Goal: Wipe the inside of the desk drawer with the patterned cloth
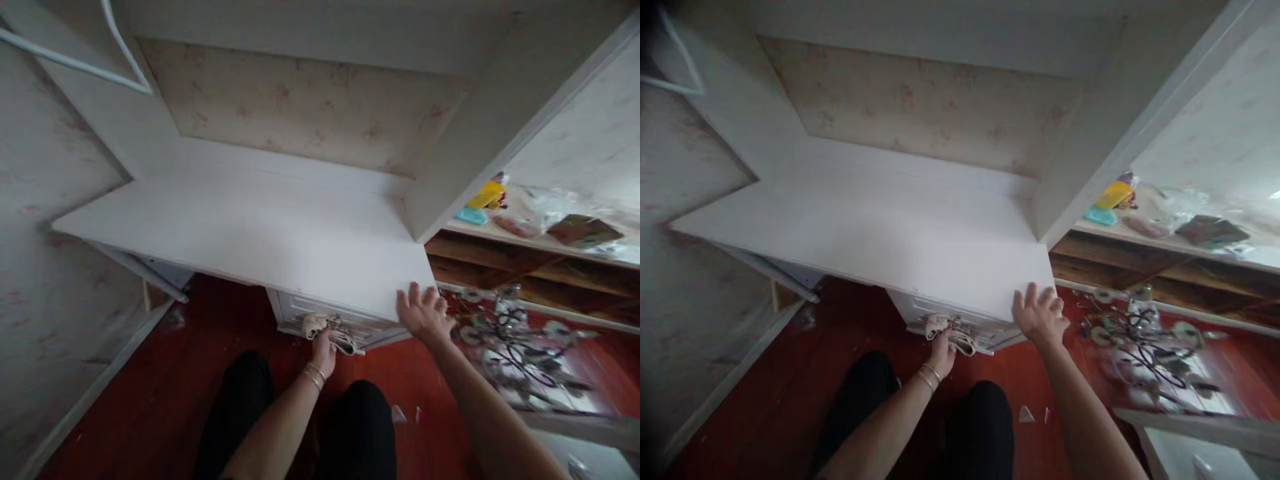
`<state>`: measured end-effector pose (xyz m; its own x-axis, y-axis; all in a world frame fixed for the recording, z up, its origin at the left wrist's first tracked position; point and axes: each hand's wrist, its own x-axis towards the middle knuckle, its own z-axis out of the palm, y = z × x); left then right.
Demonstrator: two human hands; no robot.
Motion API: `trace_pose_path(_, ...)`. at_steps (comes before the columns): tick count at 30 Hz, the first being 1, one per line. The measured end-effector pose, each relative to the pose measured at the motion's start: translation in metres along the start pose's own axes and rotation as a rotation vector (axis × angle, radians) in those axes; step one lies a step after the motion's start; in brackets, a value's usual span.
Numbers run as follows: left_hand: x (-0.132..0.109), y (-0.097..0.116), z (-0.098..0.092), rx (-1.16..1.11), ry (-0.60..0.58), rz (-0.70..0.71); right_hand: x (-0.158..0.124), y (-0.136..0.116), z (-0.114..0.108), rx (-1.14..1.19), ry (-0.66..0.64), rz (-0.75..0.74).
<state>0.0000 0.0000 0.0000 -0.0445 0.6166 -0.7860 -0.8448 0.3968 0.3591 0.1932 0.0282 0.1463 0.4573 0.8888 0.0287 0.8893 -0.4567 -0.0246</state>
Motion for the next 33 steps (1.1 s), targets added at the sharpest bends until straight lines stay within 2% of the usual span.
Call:
trace_pose_path(5,0.000,0.045,-0.013,-0.024,-0.020,0.074,-0.001,-0.002,-0.001,-0.001,0.002,0.000)
trace_pose_path(8,-0.010,0.073,-0.014,-0.053,-0.039,0.146,-0.002,-0.003,-0.002,0.006,0.013,0.001)
trace_pose_path(12,-0.042,0.099,0.000,-0.095,-0.095,0.240,-0.003,-0.005,-0.003,0.002,0.020,0.012)
trace_pose_path(15,-0.072,0.104,0.017,-0.136,-0.148,0.264,-0.005,-0.006,-0.004,-0.009,0.028,0.012)
trace_pose_path(19,-0.103,0.086,0.037,-0.176,-0.176,0.172,-0.006,-0.006,-0.004,-0.006,0.032,0.008)
trace_pose_path(25,-0.121,0.026,0.060,-0.147,-0.278,0.020,-0.003,-0.004,-0.004,-0.009,0.014,0.019)
trace_pose_path(29,-0.117,-0.018,0.074,-0.096,-0.287,-0.160,-0.002,-0.004,-0.004,0.002,-0.009,0.024)
trace_pose_path(33,-0.095,-0.059,0.081,-0.038,-0.211,-0.254,-0.002,-0.005,-0.004,0.002,-0.020,0.030)
